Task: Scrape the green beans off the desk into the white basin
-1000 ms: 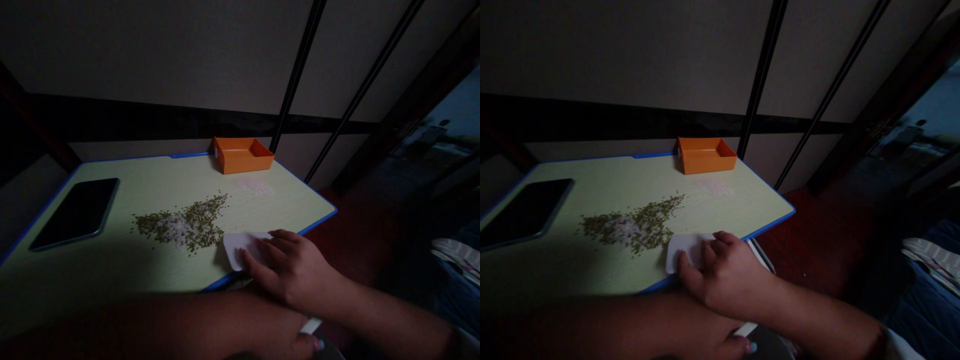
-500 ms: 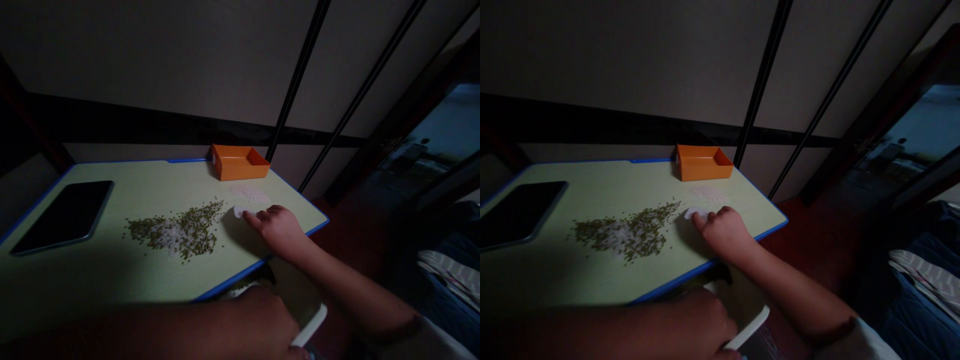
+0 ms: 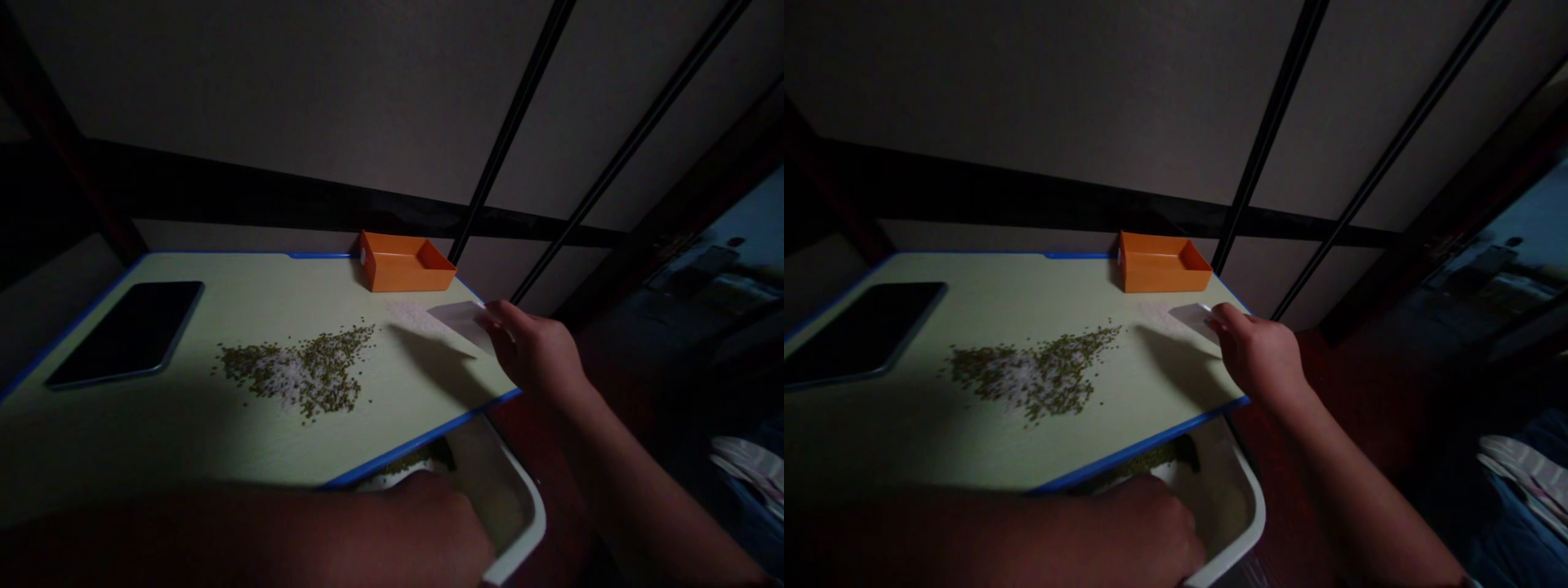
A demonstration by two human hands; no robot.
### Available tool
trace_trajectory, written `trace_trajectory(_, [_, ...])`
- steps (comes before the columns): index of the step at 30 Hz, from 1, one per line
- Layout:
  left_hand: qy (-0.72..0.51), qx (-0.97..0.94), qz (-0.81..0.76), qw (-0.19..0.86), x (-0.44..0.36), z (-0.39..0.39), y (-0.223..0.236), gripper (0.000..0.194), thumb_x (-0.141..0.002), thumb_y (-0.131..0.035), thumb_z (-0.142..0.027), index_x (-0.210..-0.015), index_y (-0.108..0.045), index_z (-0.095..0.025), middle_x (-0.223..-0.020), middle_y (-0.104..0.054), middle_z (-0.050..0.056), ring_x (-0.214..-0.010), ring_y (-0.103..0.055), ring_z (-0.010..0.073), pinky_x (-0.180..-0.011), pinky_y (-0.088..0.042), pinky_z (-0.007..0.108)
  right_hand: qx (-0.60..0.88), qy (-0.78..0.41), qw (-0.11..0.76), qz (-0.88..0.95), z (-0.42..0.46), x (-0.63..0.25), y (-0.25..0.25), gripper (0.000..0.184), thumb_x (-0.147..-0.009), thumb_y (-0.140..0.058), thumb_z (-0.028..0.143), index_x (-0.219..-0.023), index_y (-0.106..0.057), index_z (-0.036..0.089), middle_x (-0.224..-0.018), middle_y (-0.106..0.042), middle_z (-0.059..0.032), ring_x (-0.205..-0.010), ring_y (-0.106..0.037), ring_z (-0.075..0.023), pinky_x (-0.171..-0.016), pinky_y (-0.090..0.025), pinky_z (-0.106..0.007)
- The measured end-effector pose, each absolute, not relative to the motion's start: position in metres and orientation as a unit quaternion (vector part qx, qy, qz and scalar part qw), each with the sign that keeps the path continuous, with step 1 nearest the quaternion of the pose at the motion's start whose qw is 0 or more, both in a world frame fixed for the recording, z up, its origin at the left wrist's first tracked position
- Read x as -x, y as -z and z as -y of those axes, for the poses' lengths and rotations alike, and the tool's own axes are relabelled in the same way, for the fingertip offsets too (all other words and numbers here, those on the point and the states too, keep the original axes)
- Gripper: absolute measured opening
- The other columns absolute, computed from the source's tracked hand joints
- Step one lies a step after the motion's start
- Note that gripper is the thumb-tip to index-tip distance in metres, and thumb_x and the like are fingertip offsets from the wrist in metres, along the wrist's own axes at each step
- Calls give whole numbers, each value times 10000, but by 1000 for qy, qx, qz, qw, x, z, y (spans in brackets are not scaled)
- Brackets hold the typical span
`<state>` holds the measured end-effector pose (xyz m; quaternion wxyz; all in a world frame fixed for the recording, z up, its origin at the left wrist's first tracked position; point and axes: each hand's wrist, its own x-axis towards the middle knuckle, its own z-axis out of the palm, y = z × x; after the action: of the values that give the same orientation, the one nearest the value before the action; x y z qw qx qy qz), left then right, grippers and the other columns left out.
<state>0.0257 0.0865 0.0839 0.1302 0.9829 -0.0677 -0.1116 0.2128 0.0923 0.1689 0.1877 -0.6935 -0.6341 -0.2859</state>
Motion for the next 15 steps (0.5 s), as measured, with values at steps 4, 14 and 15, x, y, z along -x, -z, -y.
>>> trace_trajectory(4, [110, -983, 64, 130, -23, -88, -85, 484, -956, -323, -510, -773, -631, -184, -697, -651, 42, -574, -575, 166, -379, -143, 308, 686, 158, 250, 665, -126, -222, -185, 284, -888, -471, 359, -996, -636, 154, -689, -671, -73, -528, -542, -153, -497, -295, -235])
trace_trajectory(14, [239, -962, 83, 103, -27, -94, -127, 180, -883, -556, -200, -716, -563, -134, -749, -547, -12, -485, -279, 94, -353, -254, 250, 690, 69, 146, 705, -236, -180, -184, 345, -891, -495, 350, -1166, -632, 193, -1067, -714, -144, -930, -664, -281, -651, -416, -304])
trace_trajectory(15, [246, -960, 82, 107, -28, -94, -129, 193, -897, -540, -212, -723, -563, -131, -754, -541, -10, -487, -272, 90, -356, -255, 249, 698, 67, 143, 699, -239, -176, -180, 341, -889, -497, 350, -1147, -643, 183, -1060, -711, -165, -941, -666, -303, -652, -424, -317])
